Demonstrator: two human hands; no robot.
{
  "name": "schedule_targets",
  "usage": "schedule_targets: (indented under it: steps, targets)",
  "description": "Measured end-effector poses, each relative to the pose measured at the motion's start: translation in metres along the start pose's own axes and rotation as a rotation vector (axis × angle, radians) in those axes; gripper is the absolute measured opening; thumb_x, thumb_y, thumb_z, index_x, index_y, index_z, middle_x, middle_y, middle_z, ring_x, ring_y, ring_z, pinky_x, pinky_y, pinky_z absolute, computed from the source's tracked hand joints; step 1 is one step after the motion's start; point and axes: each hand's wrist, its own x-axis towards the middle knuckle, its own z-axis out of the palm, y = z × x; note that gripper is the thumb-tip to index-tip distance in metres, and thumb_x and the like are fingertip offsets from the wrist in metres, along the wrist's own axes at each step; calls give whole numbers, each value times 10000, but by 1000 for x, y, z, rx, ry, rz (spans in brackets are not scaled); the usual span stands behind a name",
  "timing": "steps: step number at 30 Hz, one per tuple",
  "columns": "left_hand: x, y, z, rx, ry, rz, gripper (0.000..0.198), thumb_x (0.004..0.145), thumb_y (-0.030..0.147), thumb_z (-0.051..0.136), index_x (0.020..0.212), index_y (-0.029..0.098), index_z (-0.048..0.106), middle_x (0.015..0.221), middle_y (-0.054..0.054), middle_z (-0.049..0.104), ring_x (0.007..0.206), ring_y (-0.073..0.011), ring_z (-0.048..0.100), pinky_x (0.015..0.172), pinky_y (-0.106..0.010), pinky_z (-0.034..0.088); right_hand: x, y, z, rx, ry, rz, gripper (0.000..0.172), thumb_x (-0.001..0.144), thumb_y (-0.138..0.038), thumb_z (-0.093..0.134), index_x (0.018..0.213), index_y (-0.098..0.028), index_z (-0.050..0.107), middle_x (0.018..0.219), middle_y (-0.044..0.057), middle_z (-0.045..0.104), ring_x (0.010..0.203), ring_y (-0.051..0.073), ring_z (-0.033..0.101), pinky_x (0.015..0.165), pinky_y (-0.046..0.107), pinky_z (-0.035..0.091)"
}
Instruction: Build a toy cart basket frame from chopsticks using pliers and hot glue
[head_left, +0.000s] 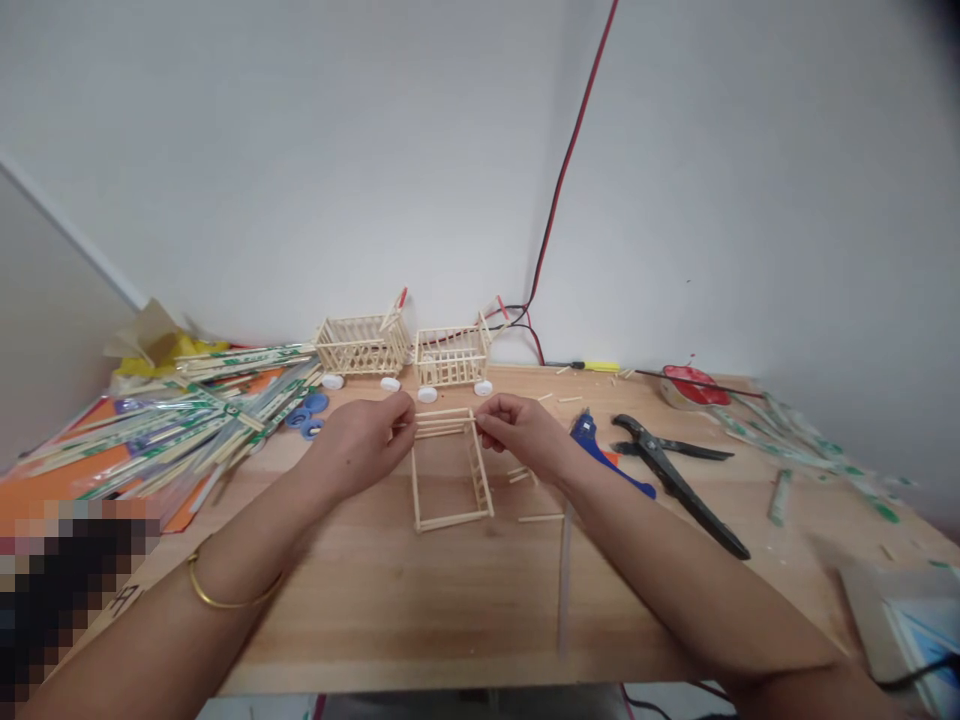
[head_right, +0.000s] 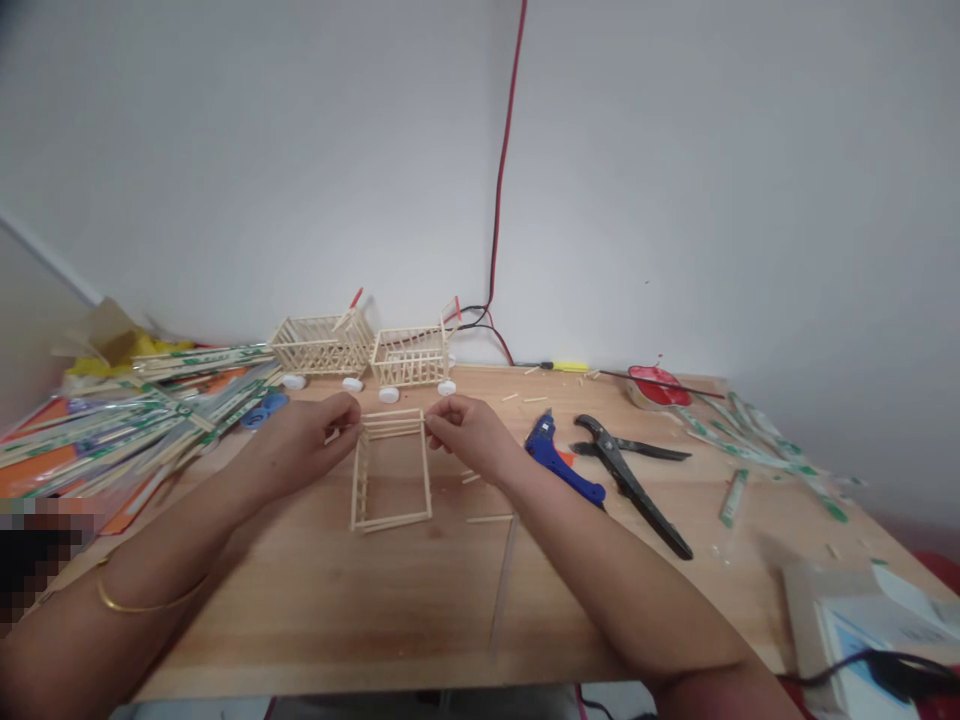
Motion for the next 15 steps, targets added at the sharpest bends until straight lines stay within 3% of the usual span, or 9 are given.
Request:
schedule_targets:
  steps: [15]
  targets:
    - [-5, -4, 0, -90, 24, 3, 124, 811, 246, 454, 727, 189, 525, 592, 14, 550, 527, -114, 474, 509, -225, 261, -3, -9, 8, -84, 54, -56, 60, 724, -225, 570, 706, -167, 571, 537, -39, 556, 491, 86, 524, 500, 203, 374]
